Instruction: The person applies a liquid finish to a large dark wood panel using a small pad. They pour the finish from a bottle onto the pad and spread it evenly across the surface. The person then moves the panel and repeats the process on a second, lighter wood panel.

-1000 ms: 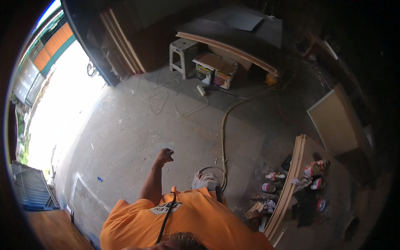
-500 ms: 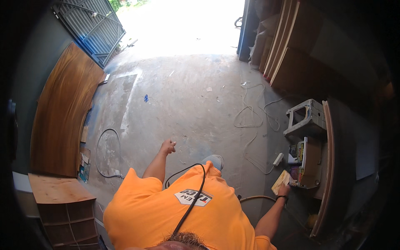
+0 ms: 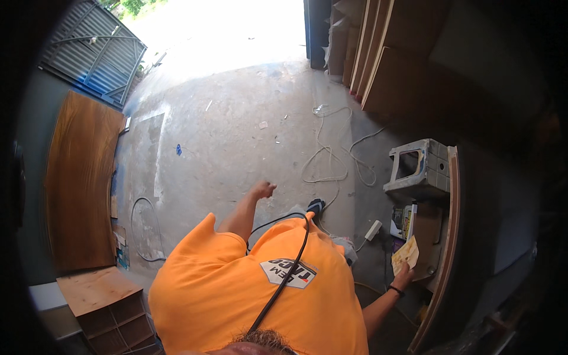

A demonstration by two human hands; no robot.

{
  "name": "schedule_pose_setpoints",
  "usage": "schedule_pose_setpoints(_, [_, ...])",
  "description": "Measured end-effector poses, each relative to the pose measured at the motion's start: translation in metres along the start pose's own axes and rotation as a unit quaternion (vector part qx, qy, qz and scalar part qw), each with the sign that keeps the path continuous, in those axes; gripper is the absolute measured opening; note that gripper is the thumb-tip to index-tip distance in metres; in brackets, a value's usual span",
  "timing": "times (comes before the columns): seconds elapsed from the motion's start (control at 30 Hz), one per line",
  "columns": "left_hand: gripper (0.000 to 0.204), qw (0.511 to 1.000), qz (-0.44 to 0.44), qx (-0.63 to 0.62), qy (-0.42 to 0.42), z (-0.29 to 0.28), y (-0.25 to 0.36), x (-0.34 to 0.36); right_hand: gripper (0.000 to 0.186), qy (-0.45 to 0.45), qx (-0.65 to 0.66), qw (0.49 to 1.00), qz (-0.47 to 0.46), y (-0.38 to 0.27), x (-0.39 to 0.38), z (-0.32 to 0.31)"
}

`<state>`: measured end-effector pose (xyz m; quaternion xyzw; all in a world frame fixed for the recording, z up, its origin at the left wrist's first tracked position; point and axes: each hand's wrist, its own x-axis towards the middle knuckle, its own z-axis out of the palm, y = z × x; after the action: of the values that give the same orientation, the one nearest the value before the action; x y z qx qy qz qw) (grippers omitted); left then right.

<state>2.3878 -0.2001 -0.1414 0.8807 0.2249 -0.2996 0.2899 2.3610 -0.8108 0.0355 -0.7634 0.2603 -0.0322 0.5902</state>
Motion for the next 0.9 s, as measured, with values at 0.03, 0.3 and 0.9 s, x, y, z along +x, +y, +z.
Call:
schedule_pose_setpoints(0.03, [0.05, 0.997, 0.026, -0.07, 0.007, -0.043, 0.071, 0.022, 0.045, 0.048, 0.04, 0.998, 0.023, 0.032, 0.008, -0.027])
schedule_pose_setpoints(0.3, [0.029, 0.948, 0.178, -0.218, 0.148, -0.192, 0.313, 0.047, 0.045, 0.234, -0.057, 0.967, 0.083, -0.026, 0.054, -0.088])
schedule_pose_setpoints(0.9, [0.042, 0.992, -0.115, 0.021, -0.053, -0.003, 0.424, 0.053, 0.038, 0.278, -0.312, 0.907, -0.05, -0.131, 0.449, -0.223])
